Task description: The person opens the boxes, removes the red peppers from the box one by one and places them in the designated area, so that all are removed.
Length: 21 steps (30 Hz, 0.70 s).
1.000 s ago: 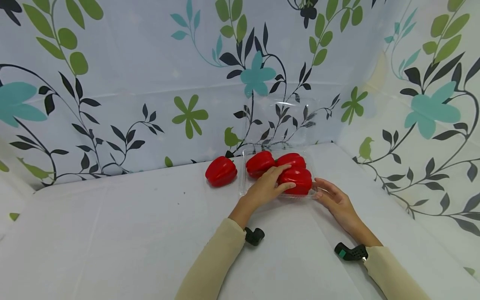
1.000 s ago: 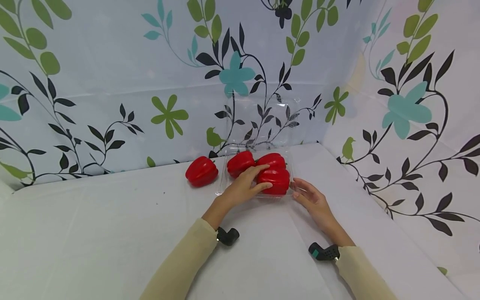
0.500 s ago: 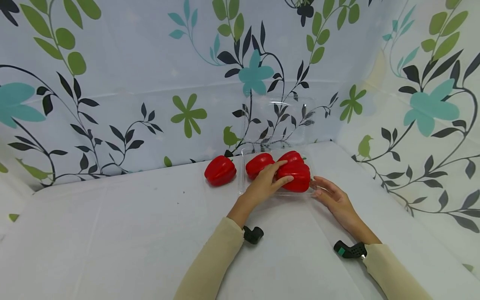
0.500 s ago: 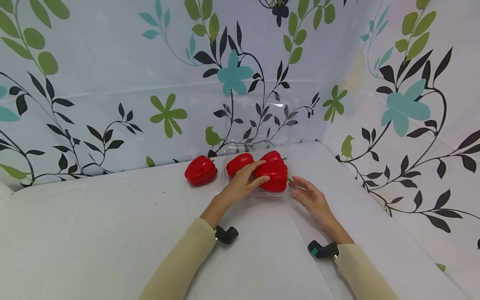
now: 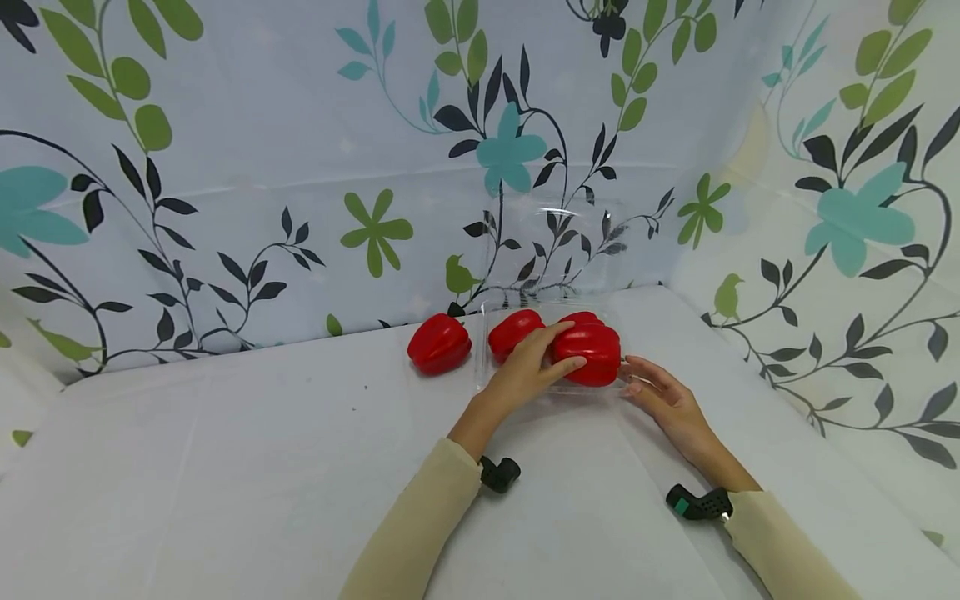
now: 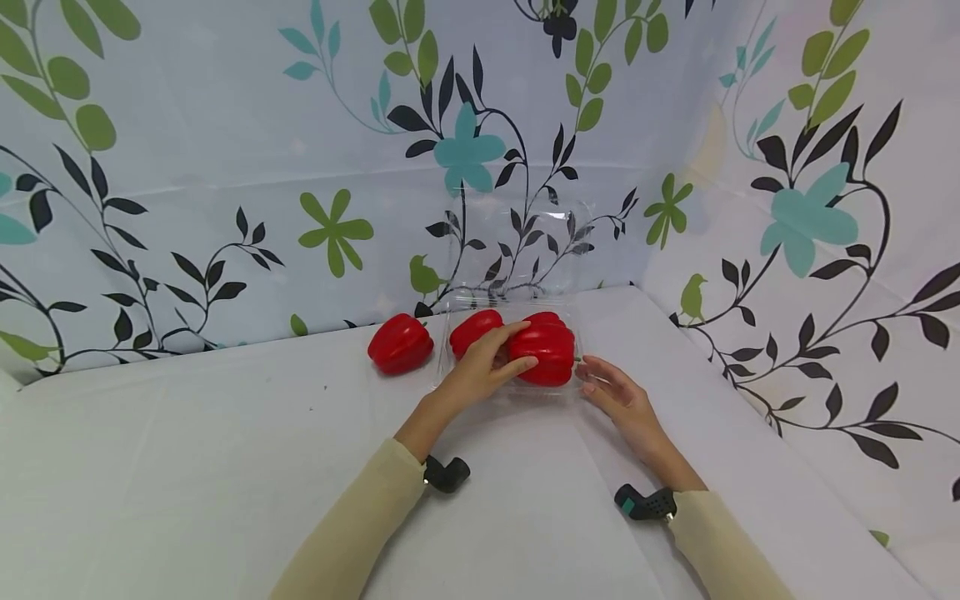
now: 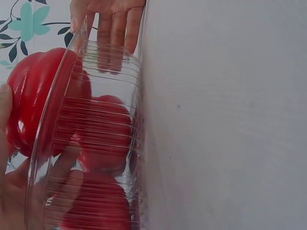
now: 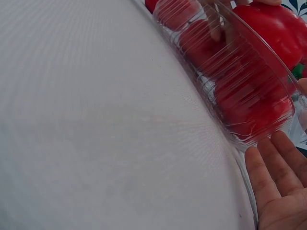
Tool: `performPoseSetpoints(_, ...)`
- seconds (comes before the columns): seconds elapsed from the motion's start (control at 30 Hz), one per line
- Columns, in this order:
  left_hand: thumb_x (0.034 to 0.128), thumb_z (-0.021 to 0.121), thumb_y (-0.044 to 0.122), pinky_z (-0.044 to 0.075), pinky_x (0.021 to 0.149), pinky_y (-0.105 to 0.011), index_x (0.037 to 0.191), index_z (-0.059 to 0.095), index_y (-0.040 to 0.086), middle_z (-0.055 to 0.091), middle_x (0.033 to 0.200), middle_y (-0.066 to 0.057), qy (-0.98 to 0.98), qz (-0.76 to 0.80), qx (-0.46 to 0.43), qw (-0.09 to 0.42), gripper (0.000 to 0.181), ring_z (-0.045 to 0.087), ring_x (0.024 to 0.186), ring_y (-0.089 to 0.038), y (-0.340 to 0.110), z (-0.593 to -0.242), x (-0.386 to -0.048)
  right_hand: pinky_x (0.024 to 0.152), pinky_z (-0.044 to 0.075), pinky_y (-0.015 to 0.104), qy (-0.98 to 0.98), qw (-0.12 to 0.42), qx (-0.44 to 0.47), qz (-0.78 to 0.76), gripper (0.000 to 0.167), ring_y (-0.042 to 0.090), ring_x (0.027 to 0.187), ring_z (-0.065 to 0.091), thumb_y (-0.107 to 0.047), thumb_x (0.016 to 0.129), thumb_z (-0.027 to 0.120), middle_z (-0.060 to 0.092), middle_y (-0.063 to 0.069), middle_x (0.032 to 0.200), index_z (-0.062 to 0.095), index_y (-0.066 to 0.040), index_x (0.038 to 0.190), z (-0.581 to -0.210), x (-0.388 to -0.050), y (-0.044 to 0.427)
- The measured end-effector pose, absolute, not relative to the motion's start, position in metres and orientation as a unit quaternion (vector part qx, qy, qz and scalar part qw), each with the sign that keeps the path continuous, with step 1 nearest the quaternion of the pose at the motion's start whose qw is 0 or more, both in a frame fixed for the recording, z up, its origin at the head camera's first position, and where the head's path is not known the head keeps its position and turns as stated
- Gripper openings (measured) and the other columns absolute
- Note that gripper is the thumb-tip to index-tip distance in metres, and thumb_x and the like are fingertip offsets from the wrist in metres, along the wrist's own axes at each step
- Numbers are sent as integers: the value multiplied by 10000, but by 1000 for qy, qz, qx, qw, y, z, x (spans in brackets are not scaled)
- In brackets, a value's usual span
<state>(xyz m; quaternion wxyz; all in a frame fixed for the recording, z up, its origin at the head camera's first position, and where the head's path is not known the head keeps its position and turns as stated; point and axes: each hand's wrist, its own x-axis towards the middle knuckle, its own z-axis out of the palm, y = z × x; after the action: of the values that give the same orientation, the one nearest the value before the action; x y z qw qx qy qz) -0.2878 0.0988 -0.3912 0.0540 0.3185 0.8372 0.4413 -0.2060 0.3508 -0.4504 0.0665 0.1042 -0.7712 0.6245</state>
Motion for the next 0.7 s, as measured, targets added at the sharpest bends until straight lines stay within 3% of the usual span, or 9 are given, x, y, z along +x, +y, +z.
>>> performPoseSetpoints(0.4, 892, 696, 380, 520, 949, -373, 1496, 378, 232, 480, 1413, -44, 826, 445, 343, 36, 699, 437, 1308, -209, 97, -389, -286, 901, 511, 216, -781, 69, 88, 614, 507, 19, 1204, 553, -158, 1013, 524, 522, -99, 1373, 367, -81, 1489, -450, -205, 349)
performPoseSetpoints(0.7, 876, 720, 362, 503, 978, -402, 1500, 364, 251, 463, 1450, -36, 840, 414, 350, 36, 727, 420, 1345, -218, 96, -386, -283, 904, 509, 217, -784, 72, 94, 610, 500, 5, 1175, 569, -147, 1012, 520, 513, -91, 1390, 374, -87, 1486, -450, -204, 349)
